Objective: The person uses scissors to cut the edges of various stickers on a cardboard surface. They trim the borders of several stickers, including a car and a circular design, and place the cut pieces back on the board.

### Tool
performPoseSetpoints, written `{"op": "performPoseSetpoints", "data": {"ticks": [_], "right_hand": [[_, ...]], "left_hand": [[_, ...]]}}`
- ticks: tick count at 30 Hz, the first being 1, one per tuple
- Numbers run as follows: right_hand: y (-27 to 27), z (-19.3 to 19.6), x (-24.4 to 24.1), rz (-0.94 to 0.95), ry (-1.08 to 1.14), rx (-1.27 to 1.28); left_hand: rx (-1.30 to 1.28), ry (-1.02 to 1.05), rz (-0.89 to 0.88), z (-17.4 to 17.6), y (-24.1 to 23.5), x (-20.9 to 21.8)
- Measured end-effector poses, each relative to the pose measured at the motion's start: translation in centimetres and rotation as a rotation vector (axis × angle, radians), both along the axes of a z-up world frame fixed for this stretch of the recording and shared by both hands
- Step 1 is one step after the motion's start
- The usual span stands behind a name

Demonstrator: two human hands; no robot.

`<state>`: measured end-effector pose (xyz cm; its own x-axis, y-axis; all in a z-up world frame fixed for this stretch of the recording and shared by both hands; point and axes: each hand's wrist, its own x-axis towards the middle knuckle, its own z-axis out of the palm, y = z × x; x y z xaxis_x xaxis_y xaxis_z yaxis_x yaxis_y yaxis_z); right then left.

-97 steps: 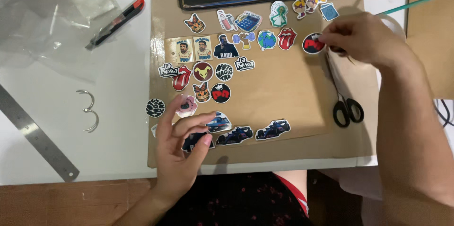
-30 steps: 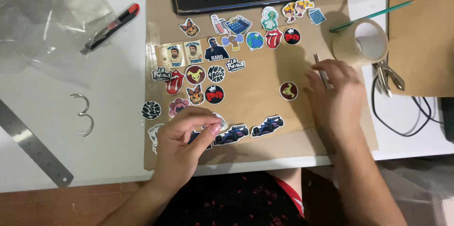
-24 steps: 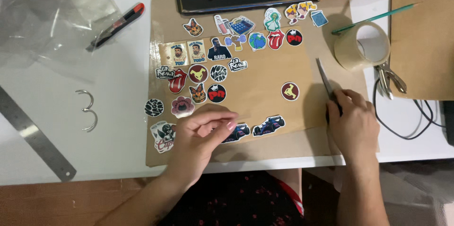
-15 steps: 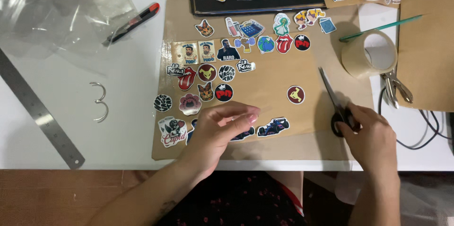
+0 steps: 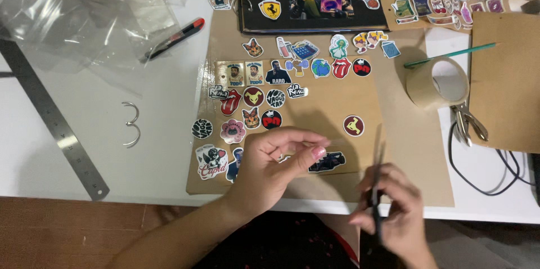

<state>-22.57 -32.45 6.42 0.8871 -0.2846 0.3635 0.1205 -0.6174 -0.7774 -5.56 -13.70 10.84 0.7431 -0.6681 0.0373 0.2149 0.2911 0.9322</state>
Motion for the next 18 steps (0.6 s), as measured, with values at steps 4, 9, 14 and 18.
{"op": "performPoseSetpoints", "data": {"ticks": [4,9,14,18], "right_hand": [[3.9,1.1,1.1,0.062,-0.005,0.040],[4.2,0.3,1.1,0.048,0.002,0.003],[4.4,0.2,1.2,0.036,0.011,-0.006],[4.6,0.3,1.1,-0.004,0.041,-0.019]], "left_hand": [[-0.165,0.107,-0.044,0.3,-0.3,-0.3],[-0.095,0.283,-0.048,-0.4,-0.8,-0.4],[-0.107,0.340,-0.064,-1.3,-1.0,-0.4],[-0.113,0.345,-0.057,-1.2,-1.1,-0.4]]}}
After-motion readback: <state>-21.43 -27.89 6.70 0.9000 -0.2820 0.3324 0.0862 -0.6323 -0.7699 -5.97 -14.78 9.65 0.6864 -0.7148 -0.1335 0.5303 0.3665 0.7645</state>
